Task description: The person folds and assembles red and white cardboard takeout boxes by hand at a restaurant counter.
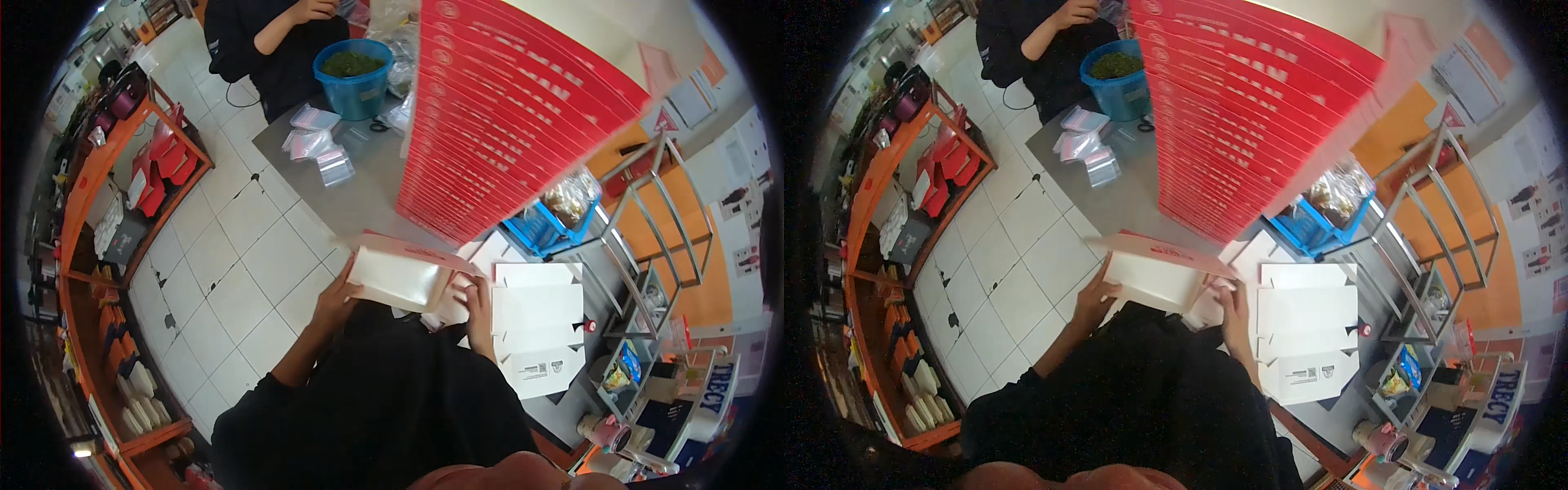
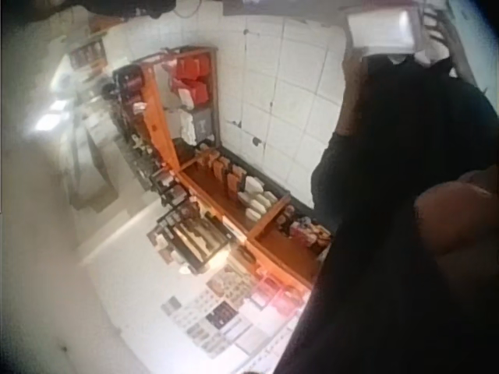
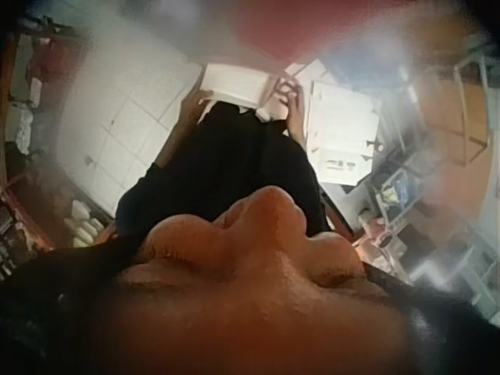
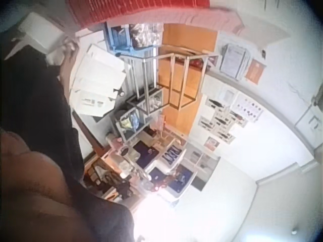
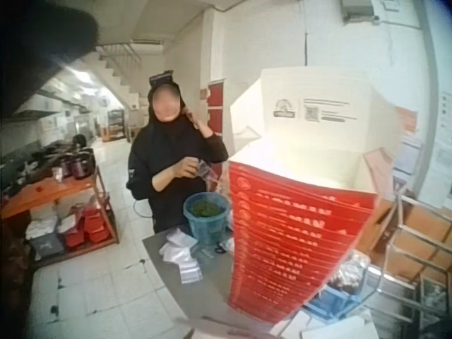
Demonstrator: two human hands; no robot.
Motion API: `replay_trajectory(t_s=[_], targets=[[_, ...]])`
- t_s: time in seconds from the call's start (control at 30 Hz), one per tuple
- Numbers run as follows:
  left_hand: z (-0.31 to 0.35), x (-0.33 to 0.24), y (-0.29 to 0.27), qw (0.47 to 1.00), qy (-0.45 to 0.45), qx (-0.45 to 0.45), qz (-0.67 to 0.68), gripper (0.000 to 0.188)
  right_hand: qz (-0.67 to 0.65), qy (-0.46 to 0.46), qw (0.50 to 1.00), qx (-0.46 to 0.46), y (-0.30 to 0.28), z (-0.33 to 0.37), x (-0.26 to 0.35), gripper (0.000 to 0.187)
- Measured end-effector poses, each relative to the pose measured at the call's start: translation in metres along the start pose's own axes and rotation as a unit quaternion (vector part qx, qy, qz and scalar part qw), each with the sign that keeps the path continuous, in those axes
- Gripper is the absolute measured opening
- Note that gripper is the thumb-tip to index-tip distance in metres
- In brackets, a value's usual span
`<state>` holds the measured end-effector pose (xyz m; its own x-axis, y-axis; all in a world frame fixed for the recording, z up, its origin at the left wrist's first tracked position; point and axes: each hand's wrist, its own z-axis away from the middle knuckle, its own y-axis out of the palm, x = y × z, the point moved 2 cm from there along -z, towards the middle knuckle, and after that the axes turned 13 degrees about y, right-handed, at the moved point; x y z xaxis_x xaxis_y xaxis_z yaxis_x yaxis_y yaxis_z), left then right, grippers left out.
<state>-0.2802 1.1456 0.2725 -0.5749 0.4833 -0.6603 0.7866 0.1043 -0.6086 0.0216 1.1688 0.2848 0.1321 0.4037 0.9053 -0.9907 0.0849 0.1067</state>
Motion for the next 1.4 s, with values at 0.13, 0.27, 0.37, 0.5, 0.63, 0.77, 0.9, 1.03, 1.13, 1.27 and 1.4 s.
replay_trajectory(t_s=[0.13, 0.27, 0.37, 0.5, 0.63, 0.77, 0.9, 1.03, 1.13, 1.27, 1.4], targets=[[-0.012, 0.065, -0.030, 0.992, -0.007, -0.079, -0.094, 0.014, 0.068, -0.081, 0.988, -0.116, 0.007, -0.049, 0.017, 0.085], [-0.067, 0.101, -0.059, 0.993, -0.052, -0.086, -0.068, 0.017, 0.139, -0.079, 0.972, -0.170, 0.014, -0.085, 0.013, 0.102], [-0.084, 0.127, -0.070, 0.994, -0.079, -0.054, -0.055, 0.019, 0.115, -0.085, 0.978, -0.151, 0.027, -0.110, 0.002, 0.098], [-0.097, 0.143, -0.085, 0.987, -0.049, -0.071, -0.135, 0.022, 0.304, -0.206, 0.884, -0.290, 0.043, -0.122, 0.008, 0.081], [-0.107, 0.146, -0.084, 0.984, -0.012, -0.057, -0.171, 0.024, 0.296, -0.215, 0.882, -0.298, 0.052, -0.128, 0.010, 0.084], [-0.114, 0.150, -0.063, 0.987, -0.003, -0.066, -0.147, 0.025, 0.330, -0.214, 0.863, -0.316, 0.060, -0.137, 0.009, 0.095], [-0.129, 0.135, -0.051, 0.961, -0.072, 0.024, -0.267, 0.022, 0.340, -0.164, 0.873, -0.309, 0.053, -0.133, 0.003, 0.095], [-0.141, 0.113, -0.047, 0.968, 0.024, -0.074, -0.237, 0.042, 0.302, -0.158, 0.882, -0.326, 0.020, -0.096, 0.019, 0.088], [-0.153, 0.077, -0.032, 0.976, 0.136, -0.088, -0.148, 0.040, 0.322, -0.161, 0.819, -0.447, -0.051, -0.062, 0.017, 0.076], [-0.175, 0.017, 0.016, 0.958, 0.281, -0.045, -0.019, 0.021, 0.447, -0.074, 0.647, -0.614, -0.182, -0.011, 0.001, 0.068], [-0.182, -0.048, 0.081, 0.917, 0.330, 0.155, 0.161, 0.014, 0.539, 0.023, 0.602, -0.588, -0.253, 0.013, -0.015, 0.090]])
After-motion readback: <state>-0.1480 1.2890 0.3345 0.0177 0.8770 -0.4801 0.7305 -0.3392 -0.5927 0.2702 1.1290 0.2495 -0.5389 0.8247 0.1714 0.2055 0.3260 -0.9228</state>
